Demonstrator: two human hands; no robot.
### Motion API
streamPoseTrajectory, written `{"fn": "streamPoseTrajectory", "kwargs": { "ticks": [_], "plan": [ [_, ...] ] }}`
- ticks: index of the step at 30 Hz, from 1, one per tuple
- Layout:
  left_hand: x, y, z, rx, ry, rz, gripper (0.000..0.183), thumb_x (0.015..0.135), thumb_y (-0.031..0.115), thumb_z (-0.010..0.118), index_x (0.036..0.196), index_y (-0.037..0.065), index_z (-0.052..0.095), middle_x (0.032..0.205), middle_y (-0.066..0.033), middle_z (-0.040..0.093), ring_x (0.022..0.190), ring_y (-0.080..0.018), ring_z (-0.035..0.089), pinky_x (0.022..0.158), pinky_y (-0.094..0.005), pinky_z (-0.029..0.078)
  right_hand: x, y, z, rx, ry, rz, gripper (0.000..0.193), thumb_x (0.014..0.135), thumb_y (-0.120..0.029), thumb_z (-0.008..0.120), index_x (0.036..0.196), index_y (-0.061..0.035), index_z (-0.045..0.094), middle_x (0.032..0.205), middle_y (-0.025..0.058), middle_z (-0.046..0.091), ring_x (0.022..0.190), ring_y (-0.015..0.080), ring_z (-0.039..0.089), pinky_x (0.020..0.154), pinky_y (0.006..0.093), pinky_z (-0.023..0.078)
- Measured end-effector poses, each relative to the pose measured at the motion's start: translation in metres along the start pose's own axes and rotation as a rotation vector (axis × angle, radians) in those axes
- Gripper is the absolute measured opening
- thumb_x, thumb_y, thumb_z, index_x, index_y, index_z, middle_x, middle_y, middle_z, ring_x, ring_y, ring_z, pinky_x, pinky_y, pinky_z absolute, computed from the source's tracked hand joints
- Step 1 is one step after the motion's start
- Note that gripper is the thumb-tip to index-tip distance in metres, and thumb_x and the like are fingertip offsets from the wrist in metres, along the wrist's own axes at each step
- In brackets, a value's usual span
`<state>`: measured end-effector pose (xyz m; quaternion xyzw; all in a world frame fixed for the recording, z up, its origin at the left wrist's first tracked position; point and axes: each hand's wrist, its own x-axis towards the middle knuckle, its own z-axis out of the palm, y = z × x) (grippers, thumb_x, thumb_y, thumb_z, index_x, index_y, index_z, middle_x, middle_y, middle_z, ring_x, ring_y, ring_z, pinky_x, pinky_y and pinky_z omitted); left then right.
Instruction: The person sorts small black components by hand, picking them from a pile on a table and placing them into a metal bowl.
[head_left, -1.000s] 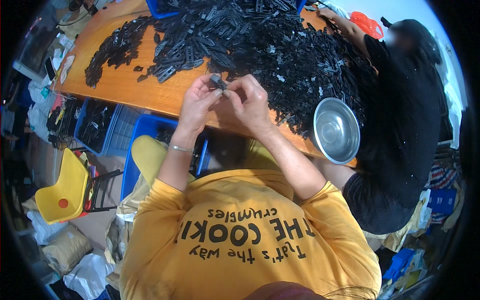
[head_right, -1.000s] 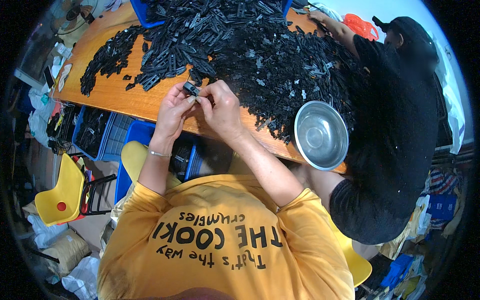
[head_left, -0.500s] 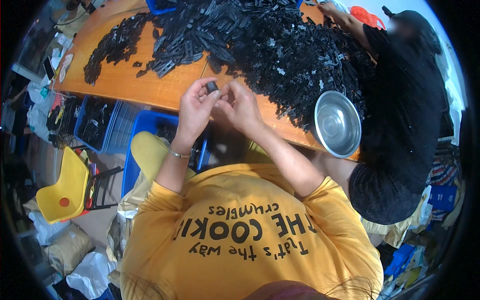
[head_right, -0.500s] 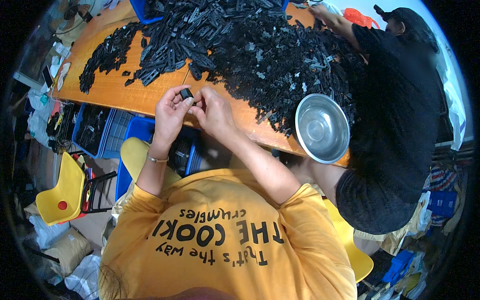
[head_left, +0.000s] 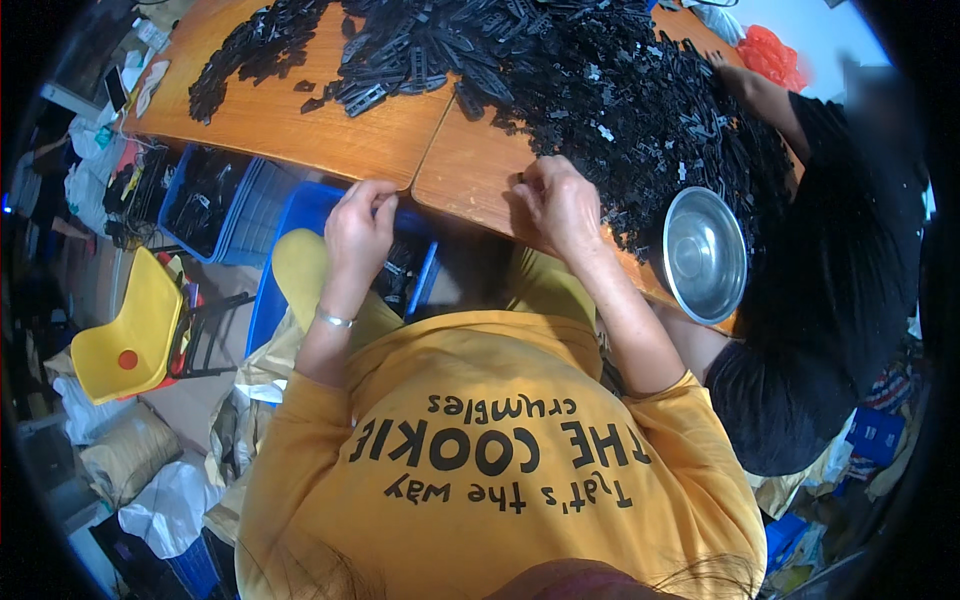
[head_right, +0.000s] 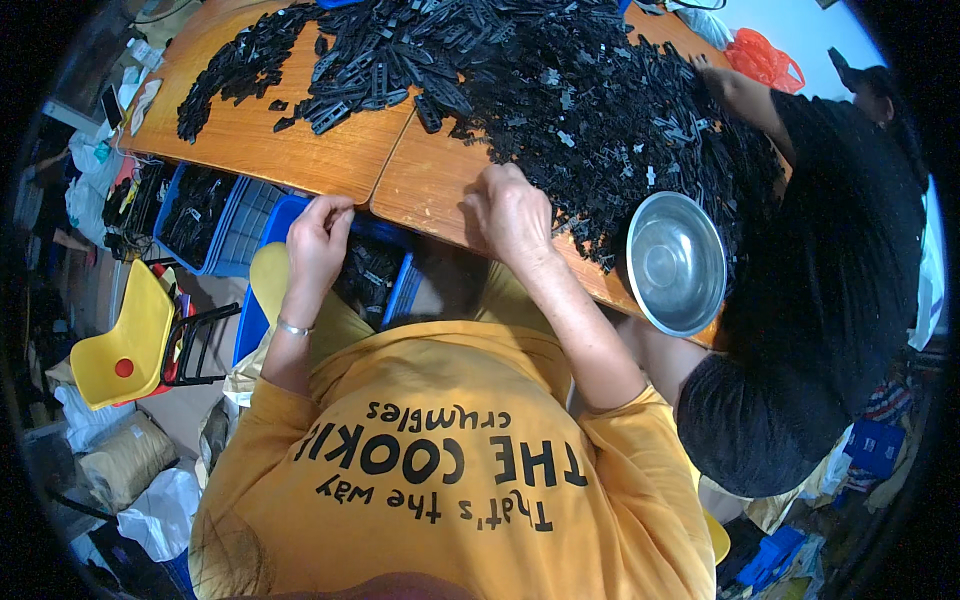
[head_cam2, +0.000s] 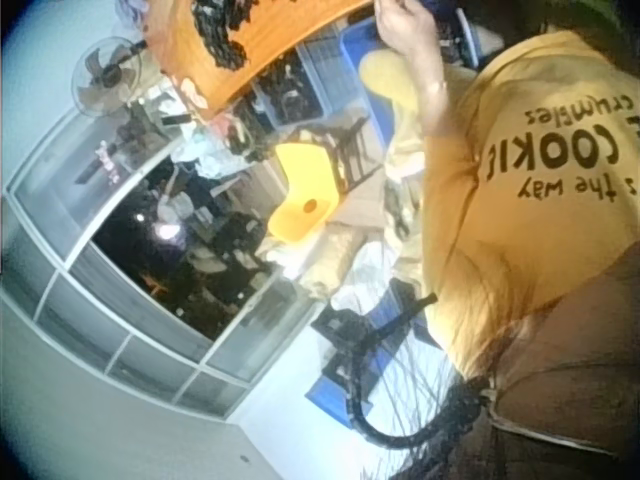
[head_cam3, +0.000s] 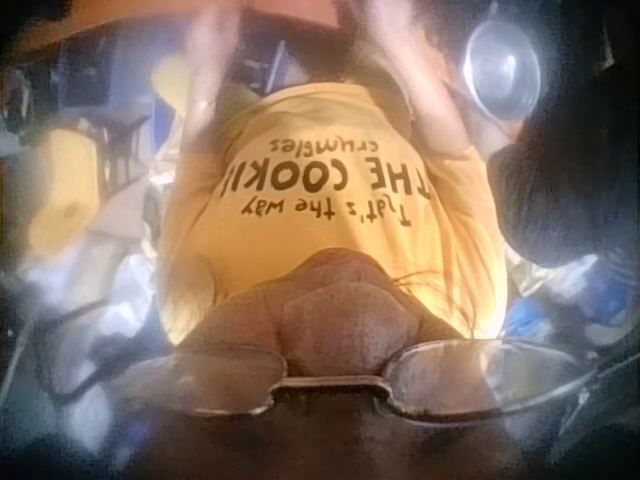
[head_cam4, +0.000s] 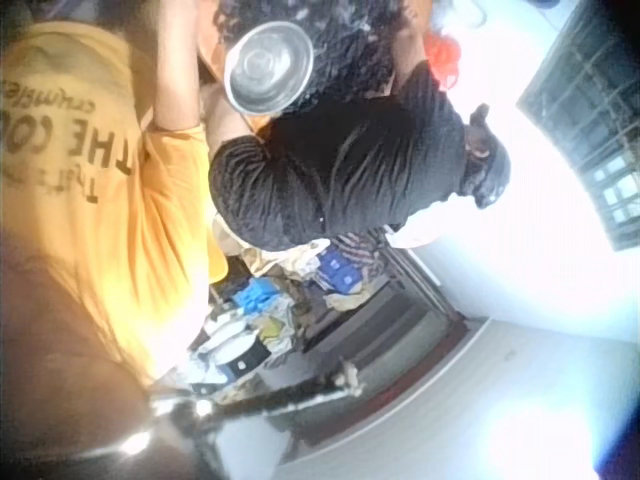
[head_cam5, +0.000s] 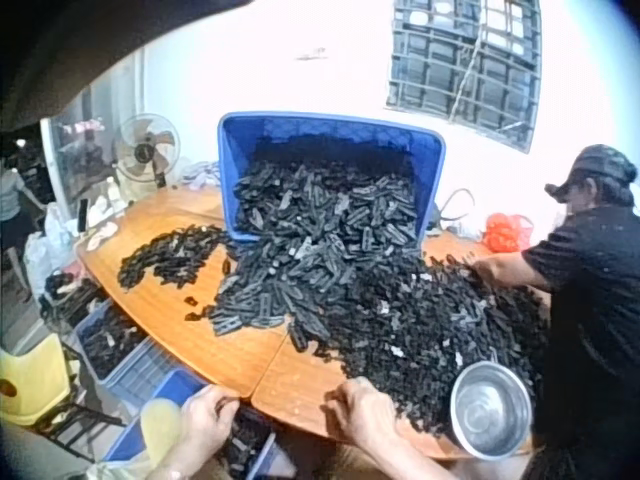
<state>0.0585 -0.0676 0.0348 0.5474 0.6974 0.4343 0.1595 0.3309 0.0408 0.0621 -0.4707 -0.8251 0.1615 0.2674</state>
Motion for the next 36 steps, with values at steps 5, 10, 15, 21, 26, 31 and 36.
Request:
{"fn": "streamPoseTrajectory", "kwargs": {
  "ticks": [5,10,15,21,26,31,36],
  "plan": [
    [0.075,0.031,0.041,0.226,0.040,0.412,0.017,0.093,0.005,0.065,0.108,0.008,0.073,0.102,-0.0144,0.070,0.098,-0.0337,0.071,0.081,-0.0460,0.057,0.004,0.012,0.013,-0.127,-0.140,0.044,0.018,0.086,-0.012,0.076,0.100,-0.0043,0.070,0.105,0.0230,0.068,0.087,0.0438,0.072,0.078,0.0507,0.060],
    [0.144,0.027,0.075,0.357,-0.036,0.615,0.022,0.092,0.002,0.068,0.112,0.009,0.073,0.101,-0.0127,0.064,0.100,-0.0346,0.065,0.084,-0.0437,0.055,0.006,0.004,0.011,-0.150,-0.143,0.068,0.015,0.086,-0.015,0.072,0.099,-0.0062,0.072,0.101,0.0201,0.070,0.090,0.0427,0.071,0.080,0.0514,0.058],
    [0.160,0.023,0.081,0.420,-0.074,0.736,0.015,0.086,0.010,0.074,0.101,0.010,0.071,0.098,-0.0103,0.062,0.102,-0.0310,0.063,0.087,-0.0412,0.056,0.005,0.013,0.007,0.020,-0.158,0.024,0.012,0.086,-0.007,0.070,0.096,-0.0015,0.068,0.099,0.0258,0.071,0.088,0.0465,0.071,0.077,0.0516,0.058],
    [0.143,0.005,0.077,0.232,-0.086,0.556,0.019,0.089,0.010,0.077,0.105,0.007,0.067,0.095,-0.0069,0.069,0.093,-0.0291,0.068,0.082,-0.0379,0.057,0.011,-0.002,0.002,0.238,-0.204,0.113,0.018,0.084,-0.009,0.080,0.094,0.0005,0.068,0.093,0.0211,0.073,0.087,0.0400,0.072,0.079,0.0449,0.057],
    [0.111,0.012,0.078,-0.828,-0.215,-0.200,0.020,0.104,0.013,0.067,0.120,0.005,0.060,0.110,-0.0120,0.074,0.093,-0.0187,0.074,0.078,-0.0296,0.063,0.021,-0.011,0.006,0.439,-0.138,0.190,0.025,0.081,-0.010,0.088,0.090,-0.0001,0.067,0.080,0.0122,0.071,0.074,0.0243,0.070,0.070,0.0373,0.056],
    [0.076,0.040,0.063,-1.318,-0.360,-0.360,0.025,0.107,0.011,0.062,0.130,0.004,0.058,0.126,-0.0170,0.072,0.105,-0.0206,0.073,0.087,-0.0319,0.063,0.031,-0.037,-0.002,0.512,0.087,0.101,0.023,0.081,-0.008,0.090,0.088,-0.0025,0.068,0.079,0.0057,0.070,0.069,0.0119,0.065,0.064,0.0291,0.054],
    [0.065,0.060,0.054,-1.403,-0.396,-0.316,0.027,0.105,0.010,0.065,0.131,0.006,0.057,0.121,-0.0095,0.071,0.107,-0.0164,0.071,0.088,-0.0289,0.060,0.032,-0.048,0.000,0.687,0.290,0.016,0.015,0.086,0.002,0.082,0.092,-0.0003,0.068,0.088,0.0066,0.069,0.072,0.0124,0.069,0.065,0.0273,0.056]
  ]
}}
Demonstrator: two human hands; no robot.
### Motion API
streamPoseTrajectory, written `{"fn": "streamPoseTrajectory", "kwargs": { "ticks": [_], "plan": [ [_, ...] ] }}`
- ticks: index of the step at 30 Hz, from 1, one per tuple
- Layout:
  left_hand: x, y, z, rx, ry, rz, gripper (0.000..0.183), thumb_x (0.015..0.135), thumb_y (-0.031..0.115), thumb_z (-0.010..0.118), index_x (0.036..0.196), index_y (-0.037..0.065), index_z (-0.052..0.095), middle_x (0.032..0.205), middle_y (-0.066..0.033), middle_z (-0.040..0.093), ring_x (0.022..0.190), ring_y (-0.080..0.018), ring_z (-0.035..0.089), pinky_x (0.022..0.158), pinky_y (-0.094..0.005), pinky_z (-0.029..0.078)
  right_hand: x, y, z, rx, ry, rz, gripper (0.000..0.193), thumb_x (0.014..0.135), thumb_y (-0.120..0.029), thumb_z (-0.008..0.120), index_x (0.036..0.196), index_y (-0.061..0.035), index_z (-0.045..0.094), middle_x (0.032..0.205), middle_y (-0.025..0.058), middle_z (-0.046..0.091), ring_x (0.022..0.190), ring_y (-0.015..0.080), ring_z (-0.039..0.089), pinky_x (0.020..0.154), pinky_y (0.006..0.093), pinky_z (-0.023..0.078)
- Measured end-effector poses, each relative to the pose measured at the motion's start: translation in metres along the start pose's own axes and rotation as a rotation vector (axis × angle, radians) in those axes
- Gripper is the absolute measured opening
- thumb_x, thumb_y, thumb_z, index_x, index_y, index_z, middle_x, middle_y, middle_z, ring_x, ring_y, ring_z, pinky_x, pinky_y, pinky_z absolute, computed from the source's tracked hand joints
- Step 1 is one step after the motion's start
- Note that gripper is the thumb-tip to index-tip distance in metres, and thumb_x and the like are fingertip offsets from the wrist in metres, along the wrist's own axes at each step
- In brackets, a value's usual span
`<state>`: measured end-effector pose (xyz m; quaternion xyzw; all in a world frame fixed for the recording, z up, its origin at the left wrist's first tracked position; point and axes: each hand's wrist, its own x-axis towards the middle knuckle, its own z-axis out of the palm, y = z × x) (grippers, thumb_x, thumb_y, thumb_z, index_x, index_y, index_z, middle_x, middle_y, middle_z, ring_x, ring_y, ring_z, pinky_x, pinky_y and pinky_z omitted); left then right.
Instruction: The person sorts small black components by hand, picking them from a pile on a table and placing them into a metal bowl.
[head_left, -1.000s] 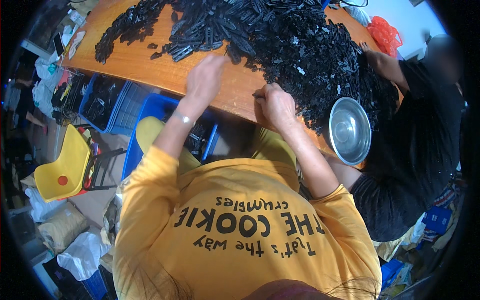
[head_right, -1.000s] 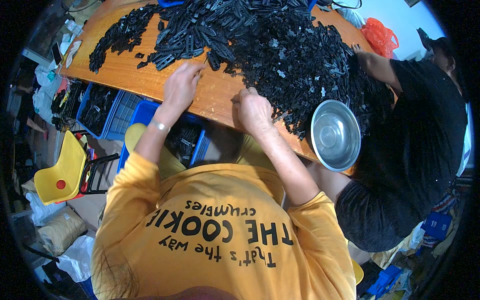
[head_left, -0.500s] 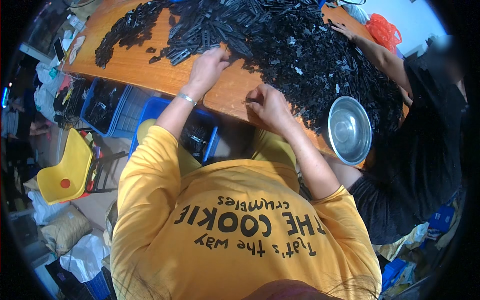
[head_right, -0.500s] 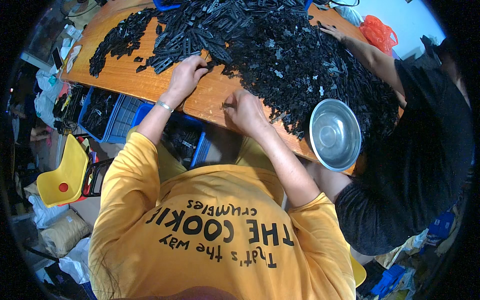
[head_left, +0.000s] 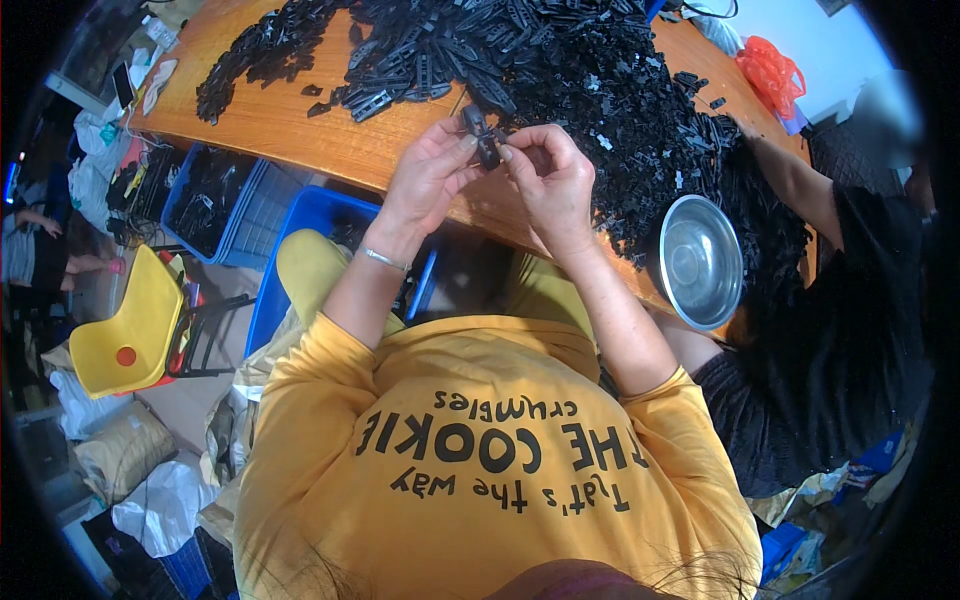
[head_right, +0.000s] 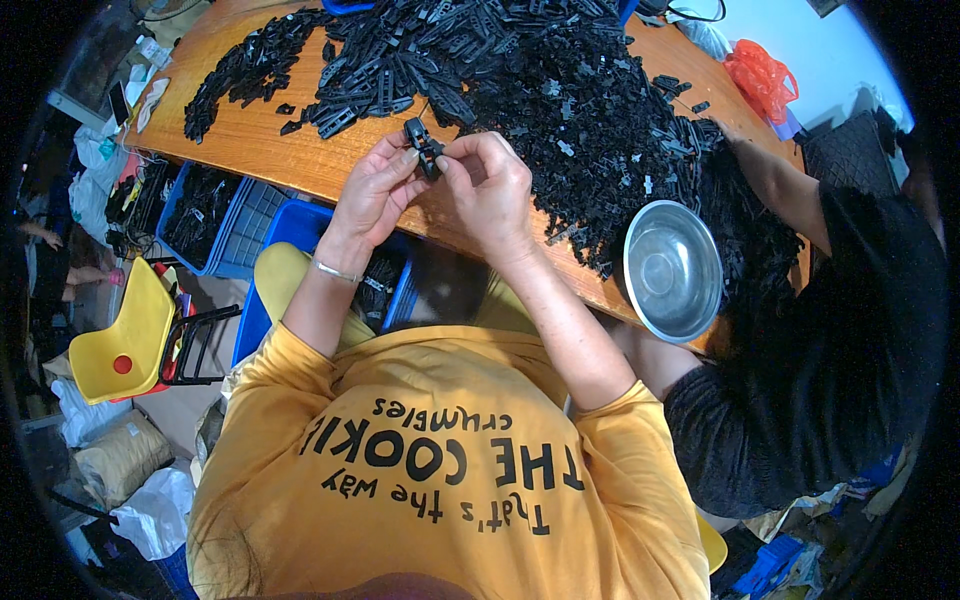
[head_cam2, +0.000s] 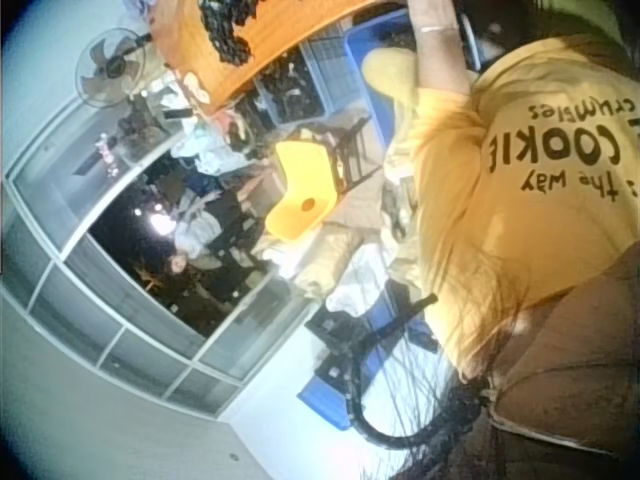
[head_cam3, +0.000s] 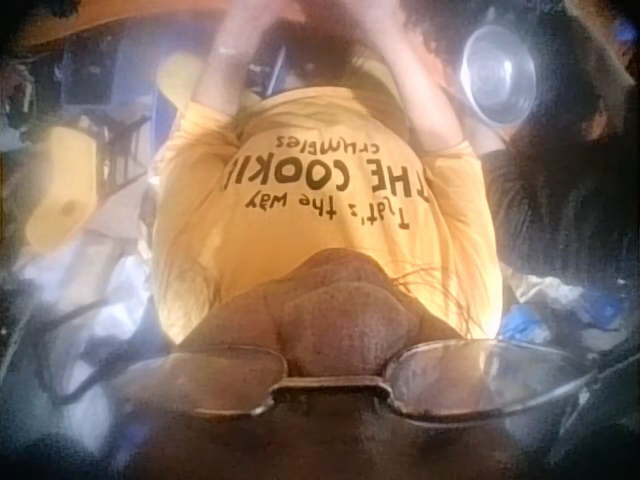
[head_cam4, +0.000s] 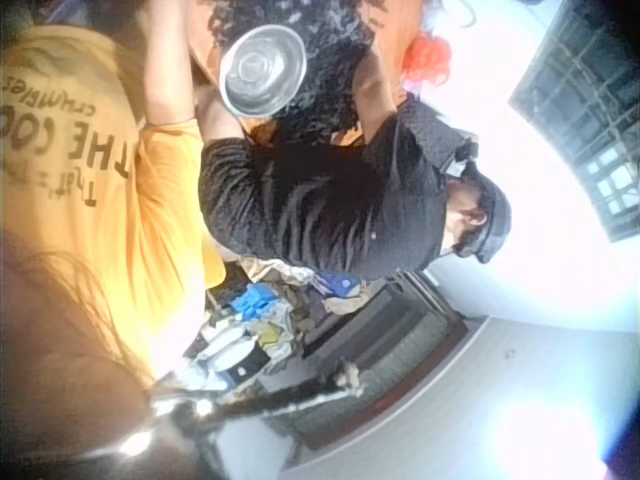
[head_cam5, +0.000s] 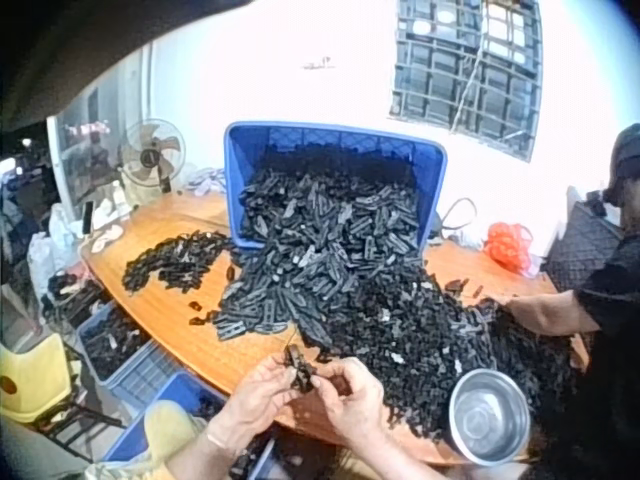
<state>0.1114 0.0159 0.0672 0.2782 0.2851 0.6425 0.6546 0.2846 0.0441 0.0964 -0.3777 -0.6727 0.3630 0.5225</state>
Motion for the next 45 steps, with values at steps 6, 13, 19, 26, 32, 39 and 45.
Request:
{"fn": "streamPoseTrajectory", "kwargs": {
  "ticks": [6,13,19,26,32,39,45],
  "plan": [
    [-0.007,-0.002,0.008,0.101,0.004,0.026,0.037,0.103,0.009,0.068,0.138,0.008,0.056,0.124,-0.0055,0.071,0.111,-0.0143,0.069,0.091,-0.0291,0.056,0.001,-0.012,0.000,-0.067,0.035,-0.201,0.014,0.085,0.005,0.079,0.092,-0.0006,0.068,0.091,0.0088,0.066,0.074,0.0176,0.071,0.064,0.0297,0.058],
    [-0.009,-0.004,0.017,0.136,0.019,0.055,0.042,0.102,0.005,0.068,0.142,0.006,0.056,0.127,-0.0057,0.070,0.112,-0.0133,0.068,0.092,-0.0288,0.057,-0.002,-0.001,-0.001,-0.189,0.022,-0.318,0.015,0.083,0.005,0.078,0.091,-0.0009,0.067,0.089,0.0122,0.066,0.075,0.0276,0.070,0.064,0.0356,0.057],
    [-0.014,-0.005,0.020,0.232,0.022,0.113,0.048,0.101,0.001,0.067,0.147,0.003,0.054,0.118,-0.0028,0.071,0.096,-0.0051,0.065,0.075,-0.0160,0.049,-0.007,0.000,-0.002,-0.195,-0.053,-0.205,0.017,0.082,0.004,0.079,0.091,-0.0008,0.066,0.087,0.0124,0.066,0.075,0.0275,0.070,0.066,0.0374,0.057],
    [-0.027,-0.005,0.021,0.539,-0.023,0.190,0.043,0.101,-0.002,0.066,0.143,0.002,0.057,0.115,-0.0030,0.069,0.100,-0.0061,0.065,0.087,-0.0217,0.053,-0.018,0.017,0.001,-0.231,-0.178,0.089,0.029,0.078,-0.007,0.090,0.089,-0.0023,0.063,0.085,0.0093,0.066,0.073,0.0211,0.068,0.067,0.0354,0.055],
    [-0.050,-0.009,-0.011,0.530,0.010,0.126,0.040,0.102,-0.001,0.062,0.142,0.001,0.058,0.110,-0.0018,0.067,0.099,-0.0063,0.064,0.086,-0.0220,0.053,-0.035,0.030,0.022,-0.140,-0.307,0.279,0.034,0.078,-0.021,0.093,0.085,-0.0050,0.065,0.072,0.0064,0.067,0.067,0.0174,0.063,0.065,0.0337,0.053],
    [-0.092,0.039,-0.077,1.528,0.270,0.021,0.035,0.092,0.010,0.075,0.127,0.014,0.070,0.083,-0.0060,0.067,0.071,-0.0169,0.068,0.065,-0.0334,0.054,-0.022,0.049,0.012,-0.243,-0.527,0.177,0.016,0.086,-0.017,0.086,0.090,-0.0051,0.076,0.082,0.0058,0.076,0.075,0.0150,0.070,0.068,0.0335,0.055],
    [-0.080,0.078,-0.082,1.872,0.374,0.224,0.023,0.090,0.015,0.074,0.112,0.011,0.076,0.110,-0.0147,0.074,0.109,-0.0358,0.069,0.091,-0.0459,0.055,0.035,0.070,-0.011,-0.846,-0.295,-0.101,0.008,0.088,-0.008,0.068,0.095,-0.0043,0.072,0.109,0.0222,0.065,0.088,0.0412,0.072,0.077,0.0492,0.059]
  ]
}}
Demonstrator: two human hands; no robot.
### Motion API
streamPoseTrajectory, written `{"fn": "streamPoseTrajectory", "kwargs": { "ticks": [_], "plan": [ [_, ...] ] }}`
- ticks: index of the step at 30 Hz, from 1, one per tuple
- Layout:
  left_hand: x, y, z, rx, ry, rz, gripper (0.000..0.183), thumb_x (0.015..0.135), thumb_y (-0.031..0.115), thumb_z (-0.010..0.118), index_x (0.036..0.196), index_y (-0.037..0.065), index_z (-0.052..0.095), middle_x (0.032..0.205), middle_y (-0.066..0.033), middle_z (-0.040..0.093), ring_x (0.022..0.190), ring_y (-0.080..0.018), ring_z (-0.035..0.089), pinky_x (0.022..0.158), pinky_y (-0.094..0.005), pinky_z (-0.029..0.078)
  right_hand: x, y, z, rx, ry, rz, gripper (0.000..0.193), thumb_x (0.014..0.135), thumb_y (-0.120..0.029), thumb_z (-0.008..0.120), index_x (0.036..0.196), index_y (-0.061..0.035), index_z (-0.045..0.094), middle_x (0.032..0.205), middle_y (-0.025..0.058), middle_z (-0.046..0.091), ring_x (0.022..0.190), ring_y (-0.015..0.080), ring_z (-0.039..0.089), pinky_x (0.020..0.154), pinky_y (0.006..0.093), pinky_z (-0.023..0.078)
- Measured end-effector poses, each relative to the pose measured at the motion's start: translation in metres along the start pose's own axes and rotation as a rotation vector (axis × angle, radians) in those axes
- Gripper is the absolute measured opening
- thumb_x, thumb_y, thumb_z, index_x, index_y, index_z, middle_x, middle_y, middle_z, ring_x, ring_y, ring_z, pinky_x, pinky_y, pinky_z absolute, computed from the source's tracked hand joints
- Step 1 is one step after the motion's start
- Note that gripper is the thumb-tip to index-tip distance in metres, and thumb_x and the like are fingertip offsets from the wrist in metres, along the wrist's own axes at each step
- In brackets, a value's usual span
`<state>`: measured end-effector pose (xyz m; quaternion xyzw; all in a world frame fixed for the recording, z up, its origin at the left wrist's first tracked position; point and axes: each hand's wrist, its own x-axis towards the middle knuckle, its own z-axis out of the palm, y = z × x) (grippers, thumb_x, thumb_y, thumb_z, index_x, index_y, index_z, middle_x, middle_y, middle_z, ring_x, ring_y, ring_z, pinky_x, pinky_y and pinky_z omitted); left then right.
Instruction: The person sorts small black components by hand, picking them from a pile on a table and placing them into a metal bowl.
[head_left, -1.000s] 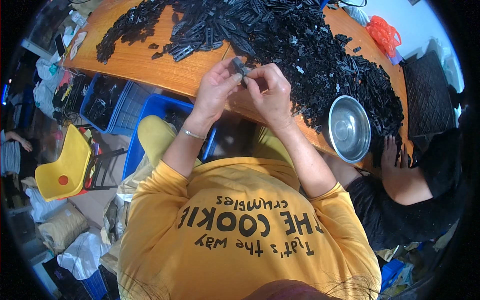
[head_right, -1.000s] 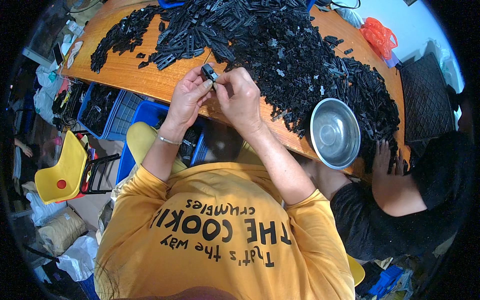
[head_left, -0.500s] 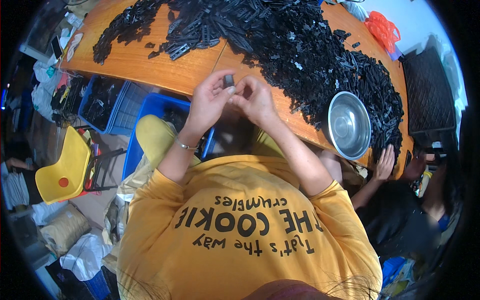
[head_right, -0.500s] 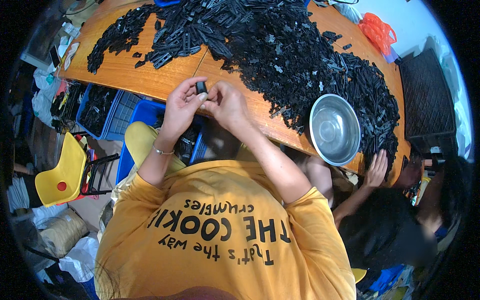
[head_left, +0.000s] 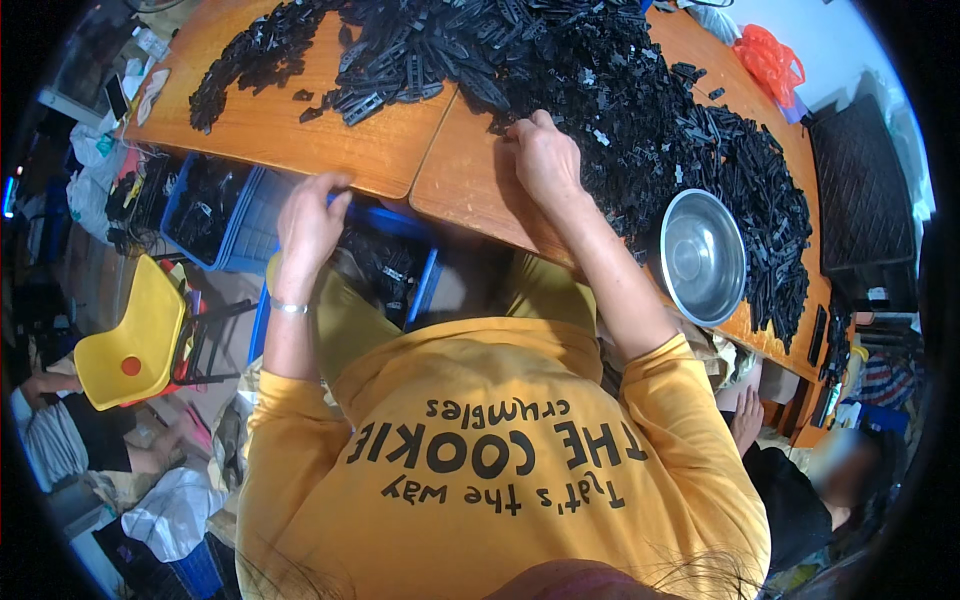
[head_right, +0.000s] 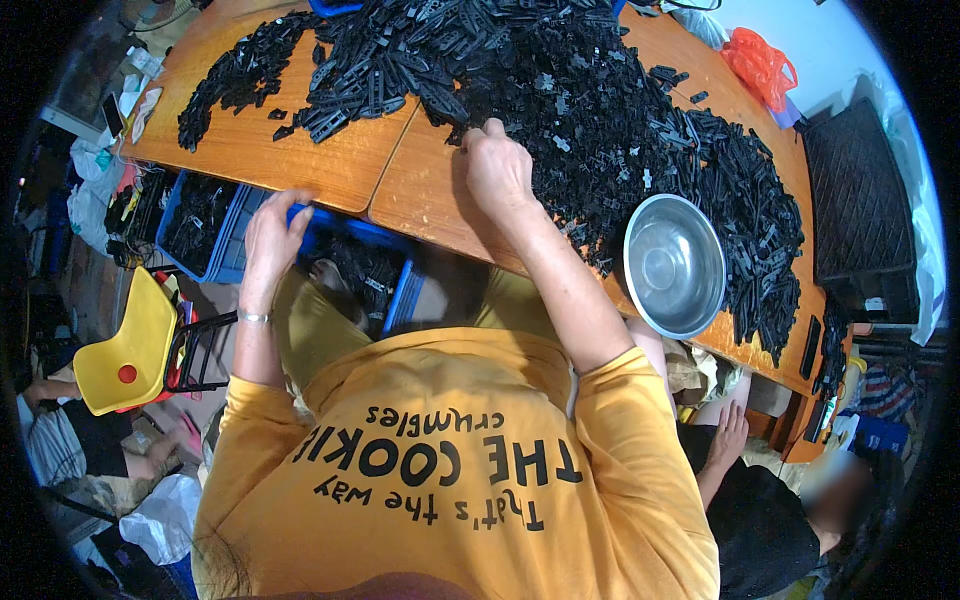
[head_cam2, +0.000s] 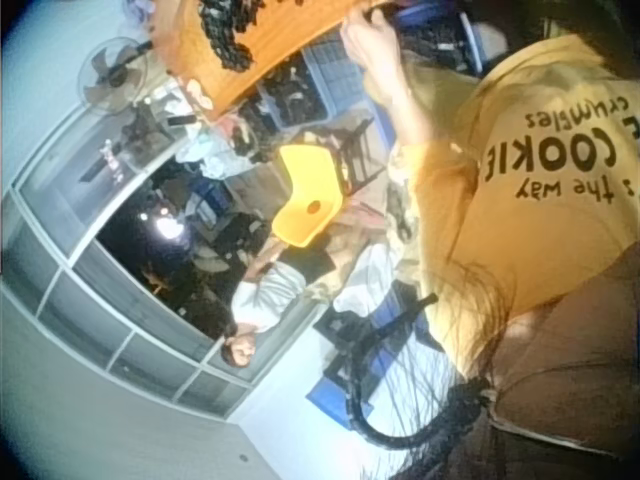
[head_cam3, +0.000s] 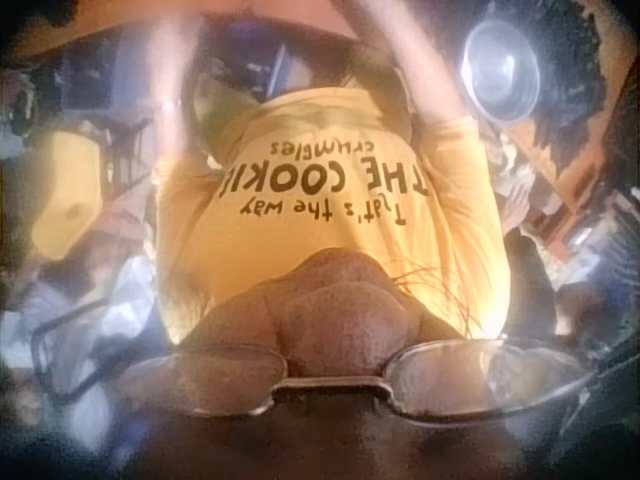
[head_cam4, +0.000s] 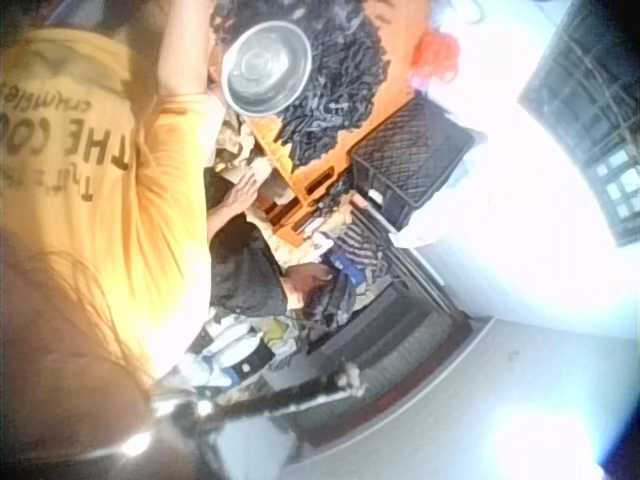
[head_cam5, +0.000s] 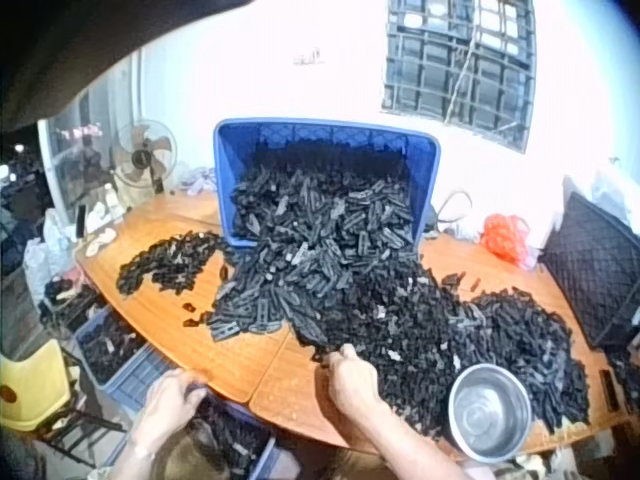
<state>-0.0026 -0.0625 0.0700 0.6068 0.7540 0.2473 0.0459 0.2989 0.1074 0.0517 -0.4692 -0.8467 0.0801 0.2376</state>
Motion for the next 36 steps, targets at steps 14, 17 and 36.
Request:
{"fn": "streamPoseTrajectory", "kwargs": {
  "ticks": [14,17,36],
  "plan": [
    [0.164,0.095,0.109,0.007,0.170,0.640,0.032,0.084,0.001,0.073,0.115,0.010,0.072,0.126,-0.0084,0.067,0.119,-0.0318,0.062,0.096,-0.0438,0.054,-0.007,0.010,0.014,-0.018,0.001,-0.118,0.011,0.090,-0.013,0.070,0.096,-0.0033,0.069,0.096,0.0221,0.068,0.077,0.0421,0.072,0.069,0.0484,0.059],
    [0.162,0.090,0.107,-0.005,0.181,0.618,0.027,0.082,0.004,0.075,0.109,0.010,0.071,0.121,-0.0075,0.068,0.114,-0.0317,0.064,0.091,-0.0449,0.055,-0.017,0.009,0.013,0.173,0.041,-0.044,0.012,0.091,-0.015,0.071,0.097,-0.0049,0.068,0.098,0.0213,0.070,0.087,0.0434,0.070,0.074,0.0489,0.057],
    [0.058,0.110,0.092,-1.920,-0.307,-0.128,0.014,0.104,0.011,0.068,0.117,0.008,0.063,0.109,-0.0050,0.073,0.091,-0.0117,0.069,0.077,-0.0242,0.055,-0.022,-0.056,-0.037,0.582,0.440,-0.183,0.017,0.083,0.005,0.078,0.095,-0.0009,0.068,0.094,0.0127,0.066,0.075,0.0258,0.071,0.062,0.0345,0.058]
  ]
}}
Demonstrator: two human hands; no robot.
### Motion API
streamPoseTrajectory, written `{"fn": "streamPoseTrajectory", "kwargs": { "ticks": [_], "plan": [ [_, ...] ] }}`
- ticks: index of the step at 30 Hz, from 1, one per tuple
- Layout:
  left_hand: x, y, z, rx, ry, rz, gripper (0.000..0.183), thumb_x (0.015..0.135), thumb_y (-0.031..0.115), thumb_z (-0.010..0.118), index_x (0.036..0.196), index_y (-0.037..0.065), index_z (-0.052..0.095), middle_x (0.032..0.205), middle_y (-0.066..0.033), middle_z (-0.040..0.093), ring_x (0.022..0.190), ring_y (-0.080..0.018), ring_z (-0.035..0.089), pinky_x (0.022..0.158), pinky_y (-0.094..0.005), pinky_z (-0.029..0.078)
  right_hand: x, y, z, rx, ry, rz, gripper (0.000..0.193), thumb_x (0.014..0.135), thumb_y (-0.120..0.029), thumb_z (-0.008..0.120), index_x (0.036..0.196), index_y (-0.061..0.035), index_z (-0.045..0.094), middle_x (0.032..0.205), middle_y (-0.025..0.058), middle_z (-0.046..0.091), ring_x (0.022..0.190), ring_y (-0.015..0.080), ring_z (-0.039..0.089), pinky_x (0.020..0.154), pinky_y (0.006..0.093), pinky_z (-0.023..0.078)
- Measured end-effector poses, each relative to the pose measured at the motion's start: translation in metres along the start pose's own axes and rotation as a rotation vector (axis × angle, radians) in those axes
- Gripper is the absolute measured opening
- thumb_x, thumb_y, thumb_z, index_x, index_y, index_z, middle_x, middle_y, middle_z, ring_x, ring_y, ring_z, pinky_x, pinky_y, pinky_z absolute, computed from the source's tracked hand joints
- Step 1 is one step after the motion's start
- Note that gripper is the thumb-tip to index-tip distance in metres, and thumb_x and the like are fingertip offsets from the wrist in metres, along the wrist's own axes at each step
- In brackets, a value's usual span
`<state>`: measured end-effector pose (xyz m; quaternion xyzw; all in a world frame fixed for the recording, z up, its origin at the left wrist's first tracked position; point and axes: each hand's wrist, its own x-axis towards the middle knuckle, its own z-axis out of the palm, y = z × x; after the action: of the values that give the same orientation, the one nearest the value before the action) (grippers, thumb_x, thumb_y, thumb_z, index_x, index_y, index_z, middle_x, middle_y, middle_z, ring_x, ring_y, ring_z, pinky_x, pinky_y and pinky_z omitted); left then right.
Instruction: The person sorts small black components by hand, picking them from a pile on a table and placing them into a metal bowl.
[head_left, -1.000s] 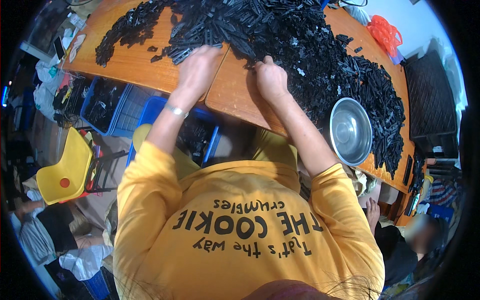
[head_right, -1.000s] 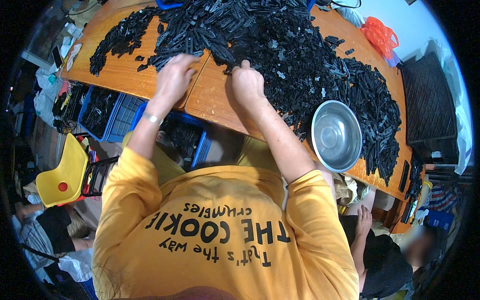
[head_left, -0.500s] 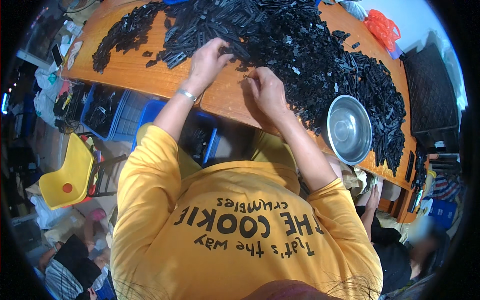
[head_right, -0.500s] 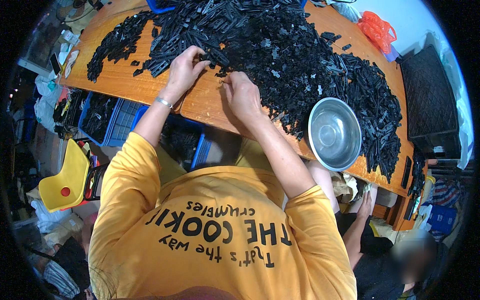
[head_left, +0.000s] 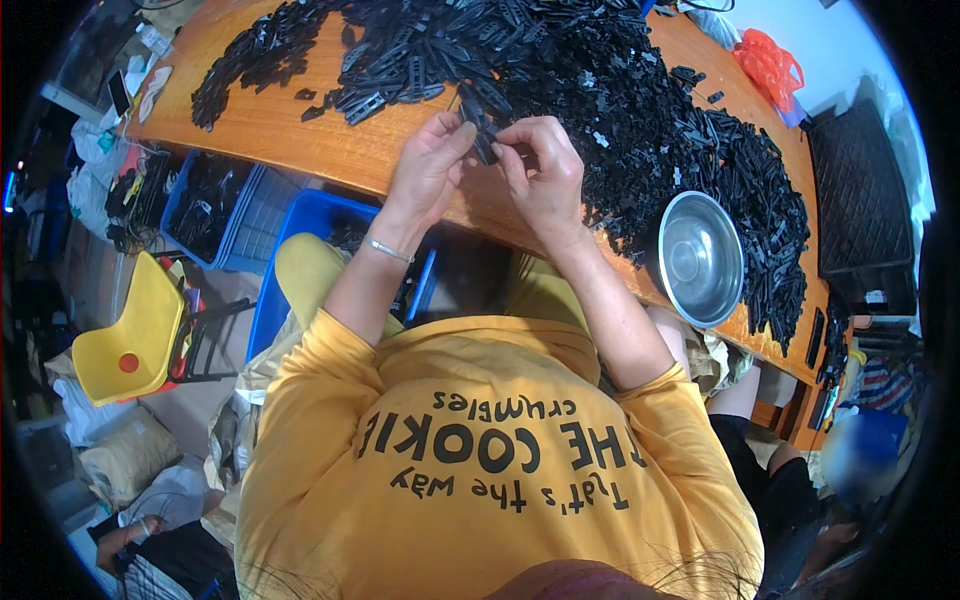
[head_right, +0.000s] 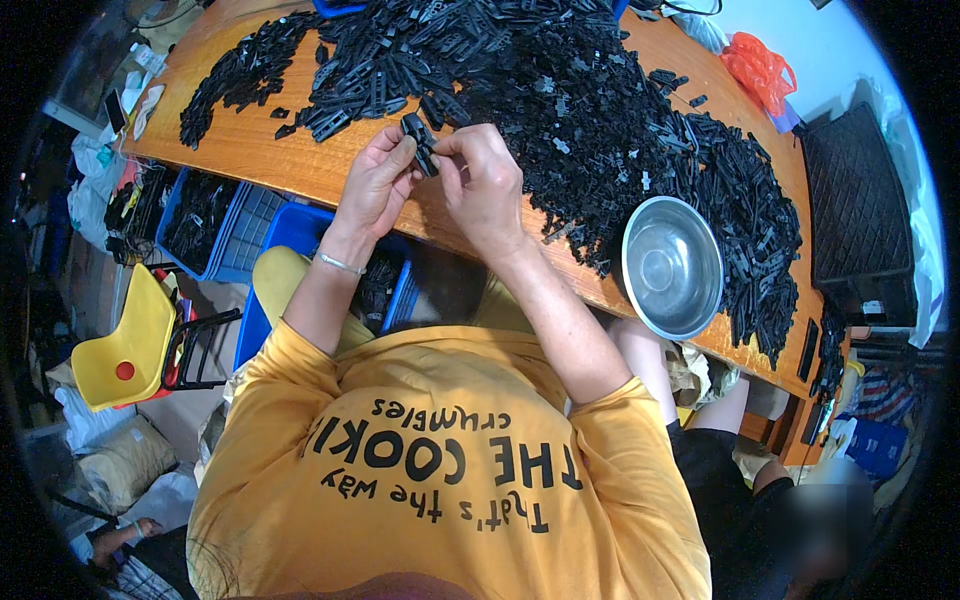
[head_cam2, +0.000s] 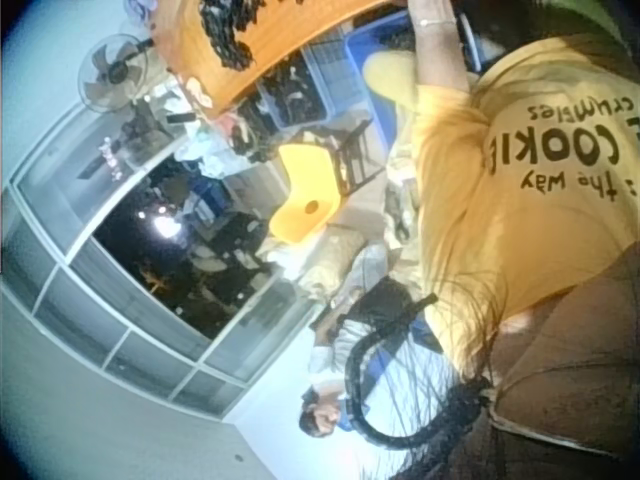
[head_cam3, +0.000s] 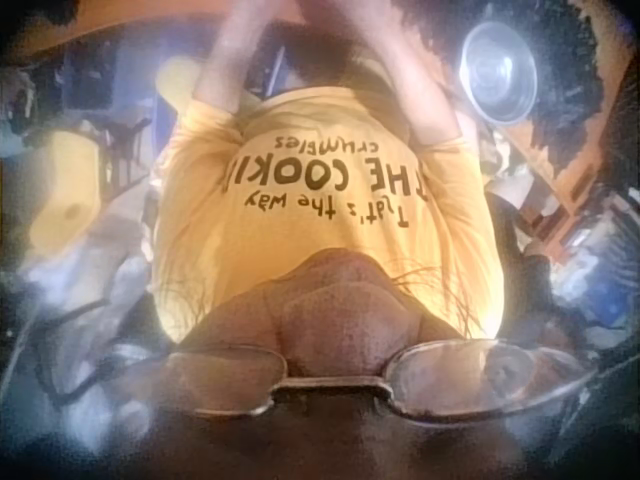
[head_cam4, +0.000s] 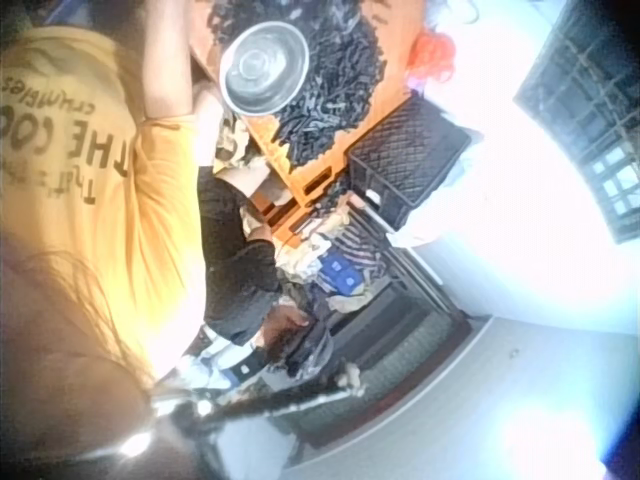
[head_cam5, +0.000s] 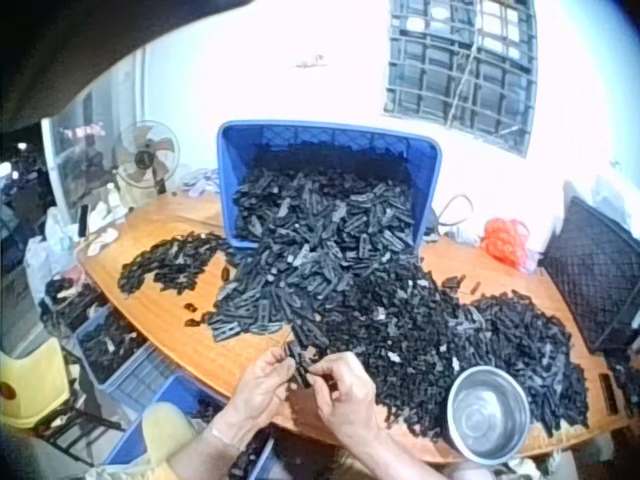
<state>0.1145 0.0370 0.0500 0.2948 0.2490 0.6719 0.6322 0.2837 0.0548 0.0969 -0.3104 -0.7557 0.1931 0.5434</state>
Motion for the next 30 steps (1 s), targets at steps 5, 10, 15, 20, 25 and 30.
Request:
{"fn": "streamPoseTrajectory", "kwargs": {
  "ticks": [5,10,15,20,25,30],
  "plan": [
    [-0.006,0.005,0.005,0.031,-0.029,0.002,0.022,0.101,0.009,0.071,0.121,0.007,0.061,0.113,-0.0058,0.073,0.098,-0.0132,0.070,0.086,-0.0270,0.054,-0.002,-0.002,-0.001,0.008,0.006,-0.030,0.018,0.082,0.009,0.077,0.094,-0.0010,0.068,0.094,0.0123,0.065,0.075,0.0248,0.071,0.060,0.0322,0.058],
    [-0.010,0.004,0.014,0.011,-0.025,0.008,0.021,0.103,0.005,0.067,0.124,0.007,0.061,0.120,-0.0088,0.072,0.104,-0.0142,0.070,0.087,-0.0275,0.058,-0.003,-0.004,-0.001,0.048,0.007,0.005,0.017,0.083,0.009,0.077,0.094,-0.0008,0.068,0.094,0.0122,0.065,0.076,0.0245,0.071,0.061,0.0321,0.058],
    [-0.013,0.004,0.018,0.055,0.018,-0.028,0.035,0.102,0.004,0.067,0.136,0.006,0.059,0.121,-0.0050,0.071,0.104,-0.0119,0.069,0.087,-0.0241,0.057,-0.004,-0.001,-0.002,0.025,-0.018,0.028,0.014,0.088,0.008,0.076,0.098,0.0007,0.068,0.098,0.0091,0.066,0.079,0.0145,0.070,0.065,0.0252,0.058],
    [-0.013,0.003,0.010,0.172,0.009,-0.036,0.043,0.101,0.003,0.069,0.142,0.004,0.058,0.126,-0.0061,0.069,0.112,-0.0128,0.066,0.093,-0.0271,0.054,-0.007,0.002,-0.001,0.030,-0.081,0.123,0.017,0.084,0.004,0.079,0.095,-0.0010,0.067,0.092,0.0123,0.065,0.077,0.0277,0.070,0.066,0.0363,0.056],
    [-0.018,0.002,0.017,0.283,0.006,0.017,0.044,0.100,0.003,0.070,0.142,0.001,0.058,0.124,-0.0069,0.070,0.110,-0.0111,0.066,0.094,-0.0272,0.054,-0.018,0.011,0.003,-0.014,-0.138,0.190,0.024,0.082,-0.001,0.084,0.098,-0.0015,0.066,0.092,0.0122,0.065,0.077,0.0281,0.069,0.067,0.0381,0.057],
    [-0.037,0.006,0.016,0.590,0.003,0.067,0.040,0.099,-0.003,0.066,0.139,0.000,0.061,0.114,-0.0032,0.068,0.102,-0.0076,0.064,0.088,-0.0220,0.053,-0.031,0.011,0.009,0.029,-0.269,0.457,0.037,0.078,-0.016,0.093,0.097,-0.0027,0.063,0.083,0.0119,0.067,0.074,0.0234,0.069,0.066,0.0369,0.055]
  ]
}}
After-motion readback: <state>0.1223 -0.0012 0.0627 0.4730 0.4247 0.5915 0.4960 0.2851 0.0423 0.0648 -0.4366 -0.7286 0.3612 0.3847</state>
